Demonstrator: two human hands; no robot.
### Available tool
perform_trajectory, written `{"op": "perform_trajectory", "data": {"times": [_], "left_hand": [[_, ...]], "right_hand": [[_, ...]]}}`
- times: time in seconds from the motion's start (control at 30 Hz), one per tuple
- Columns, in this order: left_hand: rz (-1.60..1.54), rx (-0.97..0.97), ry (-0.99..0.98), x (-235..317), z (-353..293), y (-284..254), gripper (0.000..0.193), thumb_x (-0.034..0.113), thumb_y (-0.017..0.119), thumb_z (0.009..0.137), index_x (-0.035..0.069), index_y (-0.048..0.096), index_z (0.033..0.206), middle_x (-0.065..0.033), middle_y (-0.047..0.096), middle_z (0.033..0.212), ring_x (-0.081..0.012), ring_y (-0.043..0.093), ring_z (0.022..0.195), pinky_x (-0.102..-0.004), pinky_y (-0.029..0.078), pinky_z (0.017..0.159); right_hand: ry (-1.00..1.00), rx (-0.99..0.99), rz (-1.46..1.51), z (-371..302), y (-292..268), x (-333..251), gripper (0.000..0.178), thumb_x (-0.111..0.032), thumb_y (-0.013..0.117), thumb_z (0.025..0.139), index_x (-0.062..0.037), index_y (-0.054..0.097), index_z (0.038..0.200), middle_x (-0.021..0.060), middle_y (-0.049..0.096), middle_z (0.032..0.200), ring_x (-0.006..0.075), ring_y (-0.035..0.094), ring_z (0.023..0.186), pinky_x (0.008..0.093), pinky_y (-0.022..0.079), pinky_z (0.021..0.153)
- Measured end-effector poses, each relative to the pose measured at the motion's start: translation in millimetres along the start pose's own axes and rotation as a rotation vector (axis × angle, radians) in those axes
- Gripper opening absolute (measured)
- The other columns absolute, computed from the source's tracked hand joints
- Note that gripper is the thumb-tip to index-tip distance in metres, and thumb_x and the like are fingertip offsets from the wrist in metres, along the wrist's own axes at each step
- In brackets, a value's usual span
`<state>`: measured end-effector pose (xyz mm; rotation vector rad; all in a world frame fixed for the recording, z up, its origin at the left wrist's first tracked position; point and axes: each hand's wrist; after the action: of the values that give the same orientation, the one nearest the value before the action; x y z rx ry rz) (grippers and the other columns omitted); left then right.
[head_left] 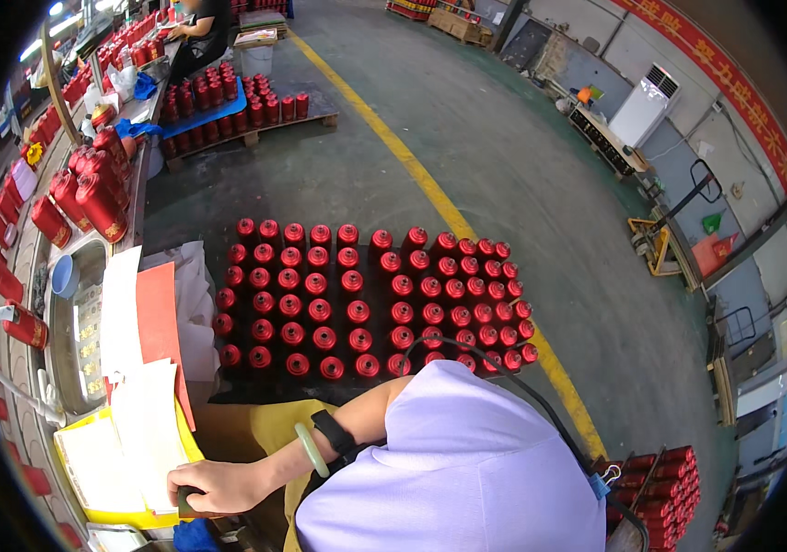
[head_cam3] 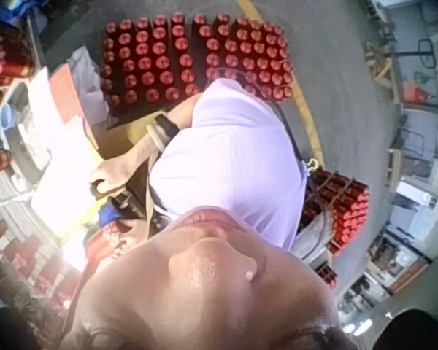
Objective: Applying and smoothing labels on red bottles at an industrial workstation.
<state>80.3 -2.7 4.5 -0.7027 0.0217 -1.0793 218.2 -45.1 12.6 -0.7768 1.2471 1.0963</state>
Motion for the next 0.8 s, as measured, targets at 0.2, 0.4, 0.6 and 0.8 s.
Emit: {"op": "perform_trajectory", "data": {"times": [0.2, 0.4, 0.6, 0.8], "left_hand": [[0.035, -0.027, -0.004, 2.2, -3.0, -4.0, 0.054, 0.022, 0.093, 0.072, -0.001, 0.070, 0.116, -0.0169, 0.071, 0.111, -0.0355, 0.066, 0.104, -0.0451, 0.054, 0.095], [0.056, -0.049, -0.010, 3.3, 0.9, 0.3, 0.056, 0.021, 0.094, 0.071, 0.001, 0.070, 0.117, -0.0164, 0.070, 0.113, -0.0356, 0.066, 0.107, -0.0454, 0.053, 0.097], [0.100, -0.077, -0.029, 1.9, 13.2, 8.8, 0.058, 0.019, 0.095, 0.069, 0.002, 0.071, 0.119, -0.0159, 0.070, 0.115, -0.0358, 0.065, 0.109, -0.0458, 0.052, 0.099], [0.307, -0.056, -0.159, -22.1, 6.3, -14.6, 0.060, 0.018, 0.097, 0.067, 0.003, 0.071, 0.120, -0.0155, 0.070, 0.117, -0.0359, 0.064, 0.112, -0.0461, 0.052, 0.102]], "right_hand": [[0.007, -0.012, -0.006, -6.7, -0.2, -6.6, 0.021, -0.005, 0.051, 0.089, 0.0004, 0.057, 0.108, 0.0179, 0.063, 0.103, 0.0301, 0.062, 0.096, 0.0413, 0.048, 0.087], [0.060, -0.042, 0.032, -2.5, 5.4, 6.0, 0.021, -0.005, 0.051, 0.088, 0.0008, 0.057, 0.108, 0.0180, 0.064, 0.104, 0.0300, 0.062, 0.098, 0.0411, 0.048, 0.087], [0.028, -0.063, 0.023, 5.8, 8.6, 5.8, 0.024, -0.003, 0.051, 0.088, 0.0011, 0.058, 0.110, 0.0195, 0.065, 0.105, 0.0327, 0.063, 0.104, 0.0415, 0.048, 0.091], [0.051, 0.025, -0.038, 9.4, 2.5, 23.9, 0.026, -0.021, 0.065, 0.094, 0.0010, 0.058, 0.106, 0.0189, 0.063, 0.101, 0.0287, 0.064, 0.095, 0.0399, 0.050, 0.084]]}}
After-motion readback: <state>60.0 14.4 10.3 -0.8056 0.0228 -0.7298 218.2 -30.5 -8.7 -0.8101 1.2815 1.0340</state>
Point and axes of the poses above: each hand's wrist, its own z-axis towards the middle knuckle, its own y-axis out of the palm, x = y × z
